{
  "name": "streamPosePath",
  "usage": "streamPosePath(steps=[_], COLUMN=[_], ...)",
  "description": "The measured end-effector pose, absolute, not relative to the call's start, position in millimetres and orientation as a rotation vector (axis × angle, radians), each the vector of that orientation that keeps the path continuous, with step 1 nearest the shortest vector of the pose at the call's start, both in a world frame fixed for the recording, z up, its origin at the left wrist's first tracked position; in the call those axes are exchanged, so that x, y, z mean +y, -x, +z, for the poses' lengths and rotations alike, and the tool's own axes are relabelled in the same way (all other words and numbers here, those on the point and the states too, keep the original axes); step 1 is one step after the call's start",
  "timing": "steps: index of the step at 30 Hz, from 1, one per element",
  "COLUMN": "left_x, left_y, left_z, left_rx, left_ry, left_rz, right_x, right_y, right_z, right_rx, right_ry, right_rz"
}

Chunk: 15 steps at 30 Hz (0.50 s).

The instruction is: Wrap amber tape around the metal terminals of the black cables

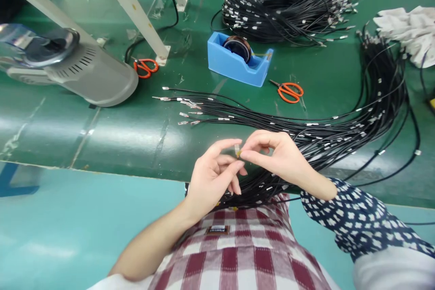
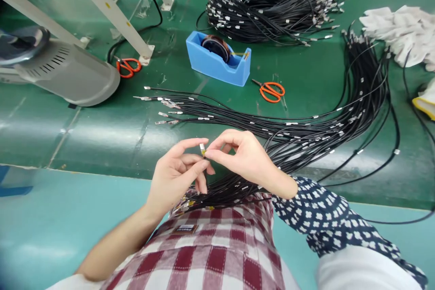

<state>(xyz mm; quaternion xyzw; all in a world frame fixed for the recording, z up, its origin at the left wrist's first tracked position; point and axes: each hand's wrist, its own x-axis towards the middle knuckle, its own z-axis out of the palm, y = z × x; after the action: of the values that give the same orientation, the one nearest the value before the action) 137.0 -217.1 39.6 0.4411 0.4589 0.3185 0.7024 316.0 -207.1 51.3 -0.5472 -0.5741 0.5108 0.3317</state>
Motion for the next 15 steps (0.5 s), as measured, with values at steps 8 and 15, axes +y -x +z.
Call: streamPosePath(steps=[8, 15], left_x=[-215.7, -216.3], left_y=[-135.0, -133.1], left_z=[38.7, 38.2], left_rx=[1.005, 1.000], left_ry=[-1.014, -1.040], left_rz=[0.694, 0.690], right_x=[-206.5, -206.5], right_y=[-315.5, -313.1], right_z=[49.9, 50.7], right_rx=[-1.541, -1.541], right_ry=[1.367, 1.365], right_rz=[1.293, 1.277])
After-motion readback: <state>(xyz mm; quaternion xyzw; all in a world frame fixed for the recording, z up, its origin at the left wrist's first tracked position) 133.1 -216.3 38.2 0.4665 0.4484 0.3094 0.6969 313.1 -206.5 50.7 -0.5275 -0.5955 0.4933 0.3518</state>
